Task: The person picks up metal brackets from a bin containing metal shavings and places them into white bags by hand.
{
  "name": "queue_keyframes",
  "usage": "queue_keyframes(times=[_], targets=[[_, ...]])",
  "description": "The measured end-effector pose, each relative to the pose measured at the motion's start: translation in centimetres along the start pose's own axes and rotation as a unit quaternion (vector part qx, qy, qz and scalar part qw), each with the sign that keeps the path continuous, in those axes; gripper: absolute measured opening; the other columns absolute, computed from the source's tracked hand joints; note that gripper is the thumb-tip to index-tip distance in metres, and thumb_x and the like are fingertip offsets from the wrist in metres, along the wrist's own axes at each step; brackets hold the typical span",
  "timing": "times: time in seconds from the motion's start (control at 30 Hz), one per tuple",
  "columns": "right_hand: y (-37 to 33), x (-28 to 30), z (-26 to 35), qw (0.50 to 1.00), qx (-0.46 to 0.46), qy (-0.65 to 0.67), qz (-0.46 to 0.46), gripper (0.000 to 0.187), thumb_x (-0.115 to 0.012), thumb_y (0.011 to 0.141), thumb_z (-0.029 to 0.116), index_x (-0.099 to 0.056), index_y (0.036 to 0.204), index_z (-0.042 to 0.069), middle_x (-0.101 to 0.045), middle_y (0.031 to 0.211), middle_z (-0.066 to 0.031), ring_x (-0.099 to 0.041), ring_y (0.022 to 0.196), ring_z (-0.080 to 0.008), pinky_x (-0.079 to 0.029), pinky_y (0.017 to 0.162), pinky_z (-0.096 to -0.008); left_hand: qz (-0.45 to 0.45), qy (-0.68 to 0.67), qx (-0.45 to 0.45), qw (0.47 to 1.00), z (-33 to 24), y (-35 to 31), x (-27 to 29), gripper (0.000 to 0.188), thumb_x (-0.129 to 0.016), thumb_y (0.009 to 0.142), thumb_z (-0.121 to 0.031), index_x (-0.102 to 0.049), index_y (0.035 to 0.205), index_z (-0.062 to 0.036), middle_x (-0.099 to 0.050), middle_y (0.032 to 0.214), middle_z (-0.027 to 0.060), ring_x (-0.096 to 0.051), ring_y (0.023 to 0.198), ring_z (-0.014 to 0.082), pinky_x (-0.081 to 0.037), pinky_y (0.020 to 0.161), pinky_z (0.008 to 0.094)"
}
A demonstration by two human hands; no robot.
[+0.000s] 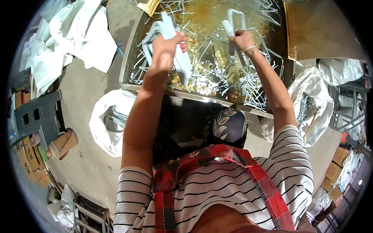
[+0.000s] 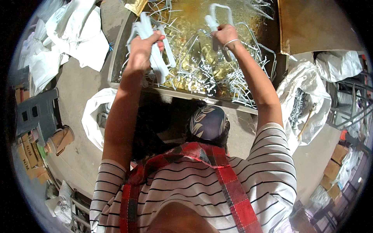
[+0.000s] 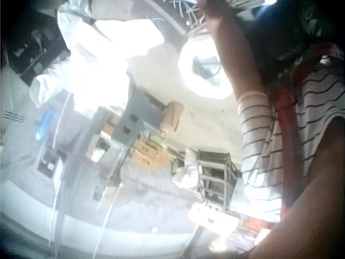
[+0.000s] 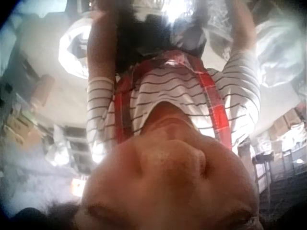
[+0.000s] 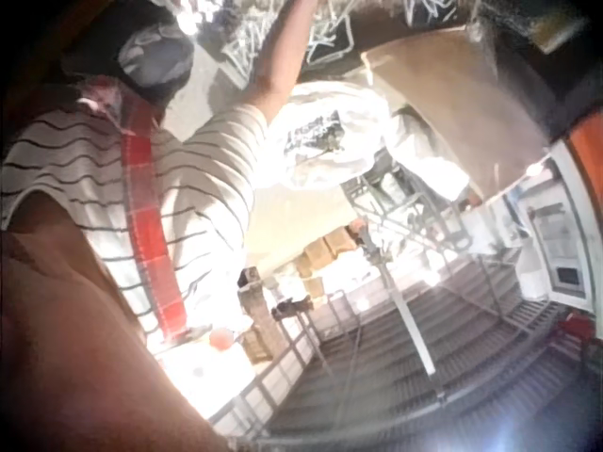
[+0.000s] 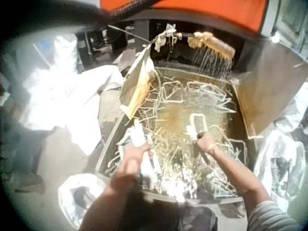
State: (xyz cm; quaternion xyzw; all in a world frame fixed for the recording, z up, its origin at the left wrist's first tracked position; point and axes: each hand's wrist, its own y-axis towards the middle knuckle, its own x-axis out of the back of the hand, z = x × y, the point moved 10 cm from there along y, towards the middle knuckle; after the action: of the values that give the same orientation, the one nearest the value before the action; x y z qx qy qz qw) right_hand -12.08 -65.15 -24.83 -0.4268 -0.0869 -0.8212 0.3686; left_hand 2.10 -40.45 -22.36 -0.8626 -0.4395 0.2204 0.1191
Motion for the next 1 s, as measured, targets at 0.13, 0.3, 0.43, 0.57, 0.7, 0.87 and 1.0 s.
queue_keyframes(times=[0.13, 0.3, 0.43, 0.57, 0.7, 0.87, 1.0], targets=[[-6.6, -3.2, 8.4, 0.989, 0.045, 0.009, 0.142, 0.037, -0.064, 0.069, 0.029, -0.062, 0.092, 0.001, -0.063, 0.071, -0.0129, -0.062, 0.067, -0.0213, -0.049, 0.064, -0.0321, 0.100, -0.023, 0.022, 0.994, 3.4, 0.4, -3.8, 0.027, -0.070, 0.073, -0.015, -0.054, 0.085, 0.0015, -0.060, 0.078, 0.0082, -0.056, 0.061, 0.0126, -0.045, 0.051, 0.0239], [-10.3, -4.9, 12.7, 0.964, 0.211, 0.071, 0.144, 0.038, -0.063, 0.074, 0.038, -0.062, 0.092, 0.004, -0.060, 0.071, -0.0106, -0.057, 0.063, -0.0166, -0.047, 0.062, -0.0320, -0.003, -0.092, 0.001, 0.996, 1.4, -0.4, -2.6, 0.016, -0.064, 0.071, -0.001, -0.058, 0.085, 0.0058, -0.061, 0.078, 0.0128, -0.059, 0.063, 0.0197, -0.048, 0.052, 0.0280], [-2.4, 1.2, 3.2, 0.985, 0.067, -0.143, -0.065, 0.024, -0.061, 0.078, 0.029, -0.064, 0.087, 0.007, -0.064, 0.086, -0.0118, -0.061, 0.074, -0.0213, -0.049, 0.065, -0.0318, -0.070, -0.088, -0.081, 0.990, -2.6, -1.2, 1.4, 0.018, -0.061, 0.074, 0.001, -0.054, 0.088, 0.0082, -0.059, 0.073, 0.0148, -0.058, 0.055, 0.0204, -0.050, 0.048, 0.0289], [1.7, 0.1, -9.5, 0.912, -0.103, -0.394, 0.034, 0.043, -0.064, 0.068, 0.043, -0.063, 0.095, 0.010, -0.062, 0.095, -0.0133, -0.059, 0.090, -0.0295, -0.048, 0.077, -0.0382, -0.126, -0.082, -0.138, 0.979, -6.2, -2.6, 4.5, 0.014, -0.060, 0.075, 0.001, -0.053, 0.087, 0.0069, -0.058, 0.073, 0.0134, -0.055, 0.052, 0.0177, -0.048, 0.047, 0.0277], [3.8, -2.4, -16.1, 0.913, -0.092, -0.398, -0.004, 0.038, -0.062, 0.070, 0.041, -0.064, 0.094, 0.012, -0.061, 0.097, -0.0142, -0.058, 0.092, -0.0302, -0.047, 0.078, -0.0385, -0.118, -0.088, -0.149, 0.978, -6.7, -2.4, 5.2, 0.018, -0.061, 0.076, -0.001, -0.052, 0.089, 0.0078, -0.057, 0.071, 0.0132, -0.054, 0.052, 0.0175, -0.048, 0.047, 0.0277], [5.5, -1.3, -11.5, 0.958, -0.026, -0.285, 0.018, 0.029, -0.060, 0.070, 0.031, -0.064, 0.083, 0.005, -0.061, 0.089, -0.0199, -0.060, 0.083, -0.0320, -0.047, 0.074, -0.0382, -0.130, -0.086, -0.132, 0.979, -6.0, -2.1, 6.4, 0.016, -0.061, 0.075, 0.000, -0.054, 0.087, 0.0079, -0.057, 0.071, 0.0127, -0.055, 0.053, 0.0174, -0.048, 0.048, 0.0275], [3.2, -4.9, -6.9, 0.969, -0.012, -0.207, 0.135, 0.035, -0.061, 0.068, 0.032, -0.063, 0.078, -0.001, -0.062, 0.077, -0.0206, -0.061, 0.071, -0.0341, -0.048, 0.069, -0.0376, -0.146, -0.070, -0.118, 0.980, -5.8, -2.2, 6.4, 0.015, -0.062, 0.075, -0.001, -0.056, 0.084, 0.0085, -0.058, 0.071, 0.0129, -0.055, 0.054, 0.0173, -0.049, 0.048, 0.0279]])
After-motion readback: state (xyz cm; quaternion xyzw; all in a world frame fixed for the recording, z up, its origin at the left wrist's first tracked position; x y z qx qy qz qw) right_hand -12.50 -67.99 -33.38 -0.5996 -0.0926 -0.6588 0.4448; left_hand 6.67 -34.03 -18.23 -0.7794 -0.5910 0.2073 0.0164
